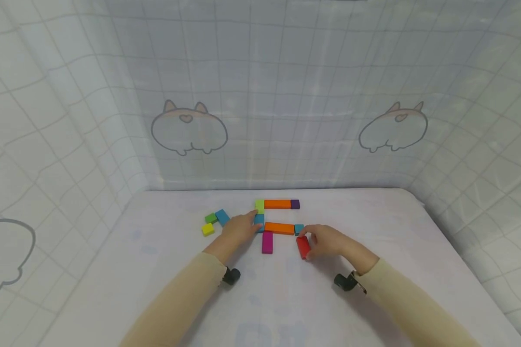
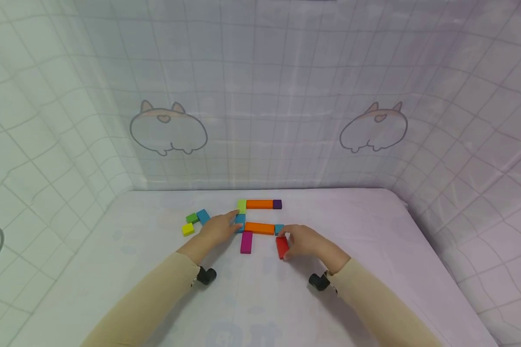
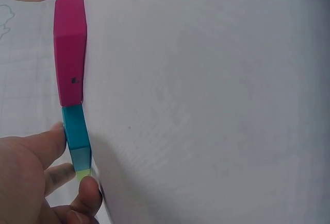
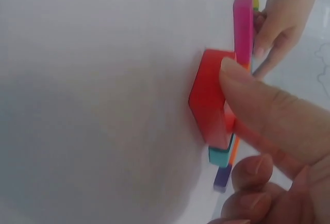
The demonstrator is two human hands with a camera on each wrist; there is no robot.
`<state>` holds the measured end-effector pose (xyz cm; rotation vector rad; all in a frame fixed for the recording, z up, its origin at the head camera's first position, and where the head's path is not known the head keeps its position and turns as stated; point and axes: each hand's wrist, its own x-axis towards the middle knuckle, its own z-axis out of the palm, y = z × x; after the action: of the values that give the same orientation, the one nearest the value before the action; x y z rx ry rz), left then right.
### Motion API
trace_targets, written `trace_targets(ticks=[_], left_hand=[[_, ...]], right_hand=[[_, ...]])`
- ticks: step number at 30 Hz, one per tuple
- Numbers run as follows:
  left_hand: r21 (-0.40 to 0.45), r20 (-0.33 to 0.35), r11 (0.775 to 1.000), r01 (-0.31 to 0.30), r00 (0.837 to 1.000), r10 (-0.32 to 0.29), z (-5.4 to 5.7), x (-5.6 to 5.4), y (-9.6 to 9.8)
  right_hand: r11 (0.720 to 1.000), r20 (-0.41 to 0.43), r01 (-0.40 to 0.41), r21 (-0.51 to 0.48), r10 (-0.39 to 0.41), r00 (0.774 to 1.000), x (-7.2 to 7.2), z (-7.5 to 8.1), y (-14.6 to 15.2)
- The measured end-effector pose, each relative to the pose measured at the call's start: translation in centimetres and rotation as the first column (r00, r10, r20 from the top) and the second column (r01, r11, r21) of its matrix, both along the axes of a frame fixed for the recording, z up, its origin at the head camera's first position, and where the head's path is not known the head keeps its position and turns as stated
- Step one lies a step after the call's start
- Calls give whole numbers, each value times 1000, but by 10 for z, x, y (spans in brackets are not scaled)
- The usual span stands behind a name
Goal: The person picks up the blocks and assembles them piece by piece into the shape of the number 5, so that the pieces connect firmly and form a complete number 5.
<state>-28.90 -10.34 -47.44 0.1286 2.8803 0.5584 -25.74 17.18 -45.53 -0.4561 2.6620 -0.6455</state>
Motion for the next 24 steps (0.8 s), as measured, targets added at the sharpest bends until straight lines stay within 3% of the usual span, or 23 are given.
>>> trace_targets(ticks=[6, 24], left_hand=[[-1, 5, 1000, -6, 1000, 6, -1, -1, 0], [-14, 13, 1000, -18, 1000, 18, -6, -3, 1]], right_hand=[[999, 21, -43, -14, 43, 999, -6, 3, 2], [1000, 40, -20, -2, 20, 999, -8, 3, 4]])
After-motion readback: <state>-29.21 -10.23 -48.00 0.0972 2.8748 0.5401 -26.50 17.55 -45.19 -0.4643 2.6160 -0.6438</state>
